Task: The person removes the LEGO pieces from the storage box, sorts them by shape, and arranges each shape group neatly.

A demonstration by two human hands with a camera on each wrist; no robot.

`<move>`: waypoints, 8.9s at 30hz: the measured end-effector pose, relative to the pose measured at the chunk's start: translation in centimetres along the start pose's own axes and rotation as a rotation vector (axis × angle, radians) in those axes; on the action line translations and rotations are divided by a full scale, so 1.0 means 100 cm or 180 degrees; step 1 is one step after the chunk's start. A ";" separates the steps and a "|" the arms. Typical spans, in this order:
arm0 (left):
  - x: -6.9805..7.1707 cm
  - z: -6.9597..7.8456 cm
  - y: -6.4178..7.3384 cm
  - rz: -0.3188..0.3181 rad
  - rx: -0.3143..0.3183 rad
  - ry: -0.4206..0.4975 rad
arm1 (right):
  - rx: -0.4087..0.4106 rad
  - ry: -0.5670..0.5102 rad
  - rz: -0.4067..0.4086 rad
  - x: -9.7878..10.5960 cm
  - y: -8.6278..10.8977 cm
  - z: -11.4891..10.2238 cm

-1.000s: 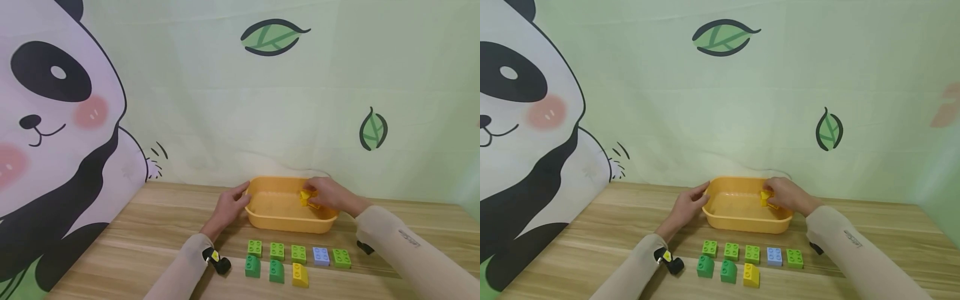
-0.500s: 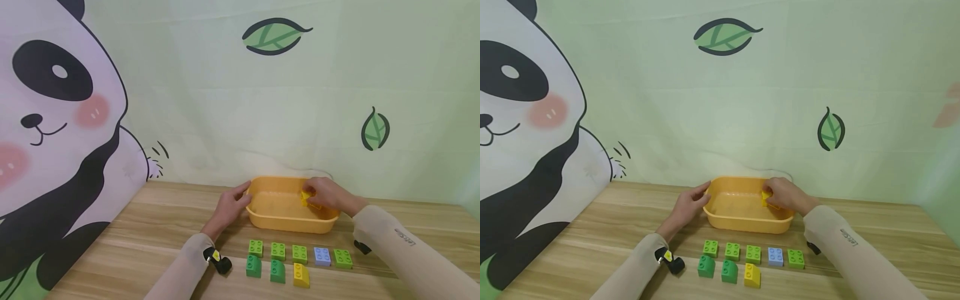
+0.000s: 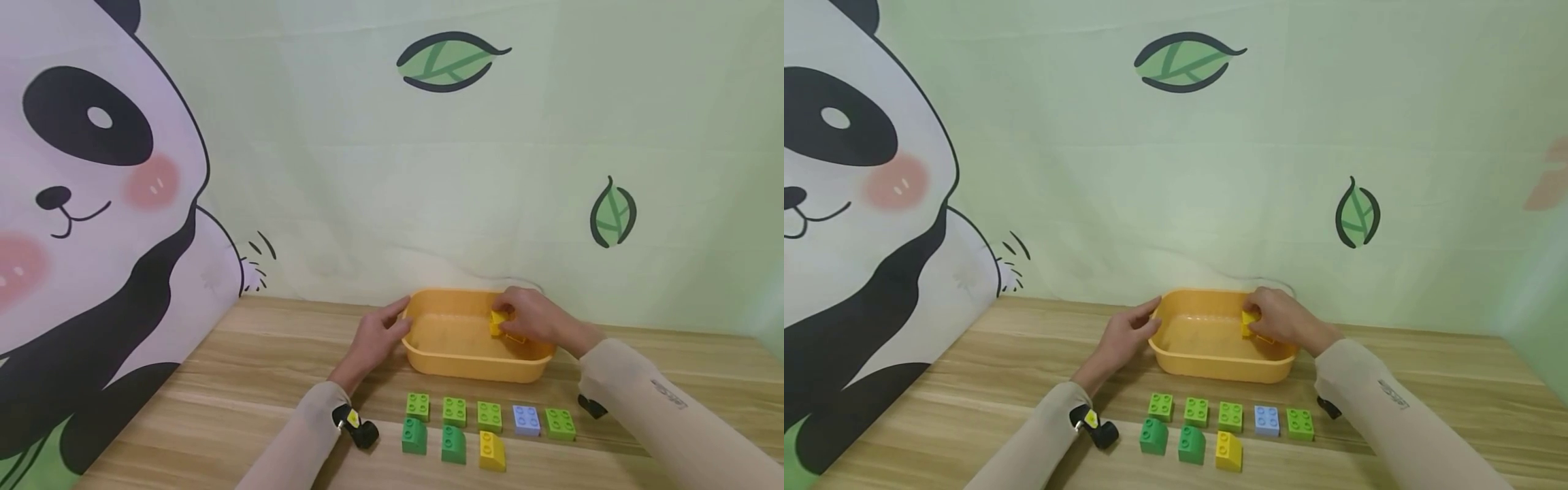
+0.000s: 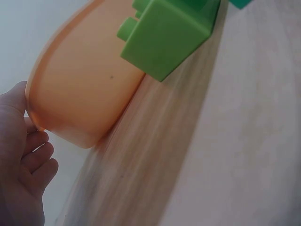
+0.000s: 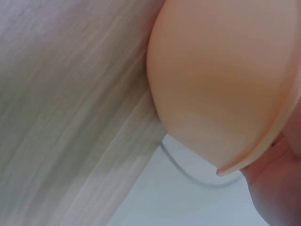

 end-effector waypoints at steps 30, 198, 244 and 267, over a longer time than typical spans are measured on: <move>-0.002 0.000 0.000 -0.0036 0.0050 -0.0030 | 0.0543 -0.0246 0.0773 0.025 0.059 -0.030; -0.002 0.001 -0.001 0.0038 0.0039 0.0000 | -0.0321 -0.1259 -0.0983 -0.043 0.171 -0.061; -0.002 0.003 0.000 0.0049 0.0032 0.0004 | -0.0483 -0.1086 -0.0826 -0.037 0.167 -0.055; -0.001 0.003 0.000 0.0026 0.0019 -0.0028 | -0.0467 -0.1225 -0.0801 -0.036 0.170 -0.056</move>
Point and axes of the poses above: each hand's wrist, its own y-axis away from the middle knuckle, its own x-axis out of the back of the hand, z = x × y, the point moved 3 cm from there along -y, towards the middle knuckle, and after that the axes turned 6 degrees about x, right-handed, at the moved point
